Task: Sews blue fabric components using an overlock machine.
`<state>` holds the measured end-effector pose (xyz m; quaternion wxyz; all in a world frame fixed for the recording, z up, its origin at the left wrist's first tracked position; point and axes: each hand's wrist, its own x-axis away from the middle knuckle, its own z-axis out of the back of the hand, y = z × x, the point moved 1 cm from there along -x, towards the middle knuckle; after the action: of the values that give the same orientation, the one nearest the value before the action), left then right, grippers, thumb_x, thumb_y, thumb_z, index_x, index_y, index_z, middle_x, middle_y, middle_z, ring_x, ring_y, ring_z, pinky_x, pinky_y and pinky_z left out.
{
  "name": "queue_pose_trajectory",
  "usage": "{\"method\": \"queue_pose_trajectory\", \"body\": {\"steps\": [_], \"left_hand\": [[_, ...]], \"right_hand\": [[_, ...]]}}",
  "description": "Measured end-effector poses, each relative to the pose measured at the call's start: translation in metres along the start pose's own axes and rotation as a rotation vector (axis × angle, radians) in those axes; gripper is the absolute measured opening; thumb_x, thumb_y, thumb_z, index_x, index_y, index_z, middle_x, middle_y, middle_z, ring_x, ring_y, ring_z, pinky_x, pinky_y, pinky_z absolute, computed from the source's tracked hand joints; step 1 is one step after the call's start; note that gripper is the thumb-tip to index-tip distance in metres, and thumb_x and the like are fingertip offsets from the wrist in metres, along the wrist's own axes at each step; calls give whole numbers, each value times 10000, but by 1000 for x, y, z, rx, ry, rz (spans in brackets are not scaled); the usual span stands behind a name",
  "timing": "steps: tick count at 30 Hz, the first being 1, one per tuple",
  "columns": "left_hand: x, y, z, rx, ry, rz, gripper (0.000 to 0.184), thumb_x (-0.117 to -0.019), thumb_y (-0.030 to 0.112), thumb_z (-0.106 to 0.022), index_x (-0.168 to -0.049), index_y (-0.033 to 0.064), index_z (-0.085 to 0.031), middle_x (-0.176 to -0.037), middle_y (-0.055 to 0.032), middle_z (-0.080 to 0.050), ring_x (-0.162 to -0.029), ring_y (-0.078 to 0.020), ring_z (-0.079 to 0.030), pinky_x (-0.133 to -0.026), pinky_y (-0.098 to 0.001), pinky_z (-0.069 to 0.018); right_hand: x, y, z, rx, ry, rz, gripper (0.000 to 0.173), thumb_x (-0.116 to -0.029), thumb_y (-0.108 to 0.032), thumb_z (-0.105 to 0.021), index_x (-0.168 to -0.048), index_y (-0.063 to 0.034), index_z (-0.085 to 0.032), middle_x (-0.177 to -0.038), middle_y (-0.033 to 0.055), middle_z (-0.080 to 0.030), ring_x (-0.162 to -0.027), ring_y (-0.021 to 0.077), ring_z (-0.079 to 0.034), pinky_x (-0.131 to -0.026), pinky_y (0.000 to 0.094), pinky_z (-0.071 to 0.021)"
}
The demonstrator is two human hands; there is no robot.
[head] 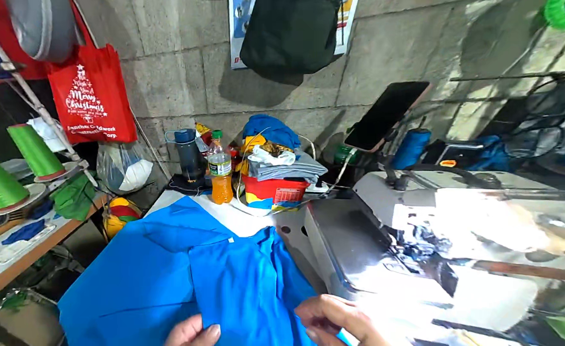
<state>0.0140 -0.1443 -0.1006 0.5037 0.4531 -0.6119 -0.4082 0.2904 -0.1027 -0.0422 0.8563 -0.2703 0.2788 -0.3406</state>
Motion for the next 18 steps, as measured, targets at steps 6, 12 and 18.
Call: {"method": "queue_pose_trajectory", "body": {"steps": [6,12,18], "left_hand": [[-7,23,-33,-461,24,-640,192,-866,69,-739,-757,-31,-617,-701,-25,-603,-677,-28,-573,-661,-202,-484],[3,48,-59,-263,87,-681,63,-866,8,-711,-839,-18,-660,-753,-11,-670,-715,-17,-636,-681,-196,-532],[33,106,-13,-38,-184,-777,292,-1041,165,-553,-1316,211,-638,-1173,58,-725,-1042,-41,-689,-923,-258,-573]], "right_hand": [[-24,-2,-24,-252,-62,-14,335,-1024,-236,-598,-1116,75,-679,-916,158,-705,-780,170,-674,-725,321,-560],[-34,-1,-13,-596,190,-110,173,-952,-120,-635,-794,-172,-585,-702,-140,-588,-618,-38,-565,-564,184,-486],[-23,-6,86,-732,551,-69,322,-959,22,-468,-984,-229,-668,-825,-81,-730,-706,24,-694,-640,227,-606]]}}
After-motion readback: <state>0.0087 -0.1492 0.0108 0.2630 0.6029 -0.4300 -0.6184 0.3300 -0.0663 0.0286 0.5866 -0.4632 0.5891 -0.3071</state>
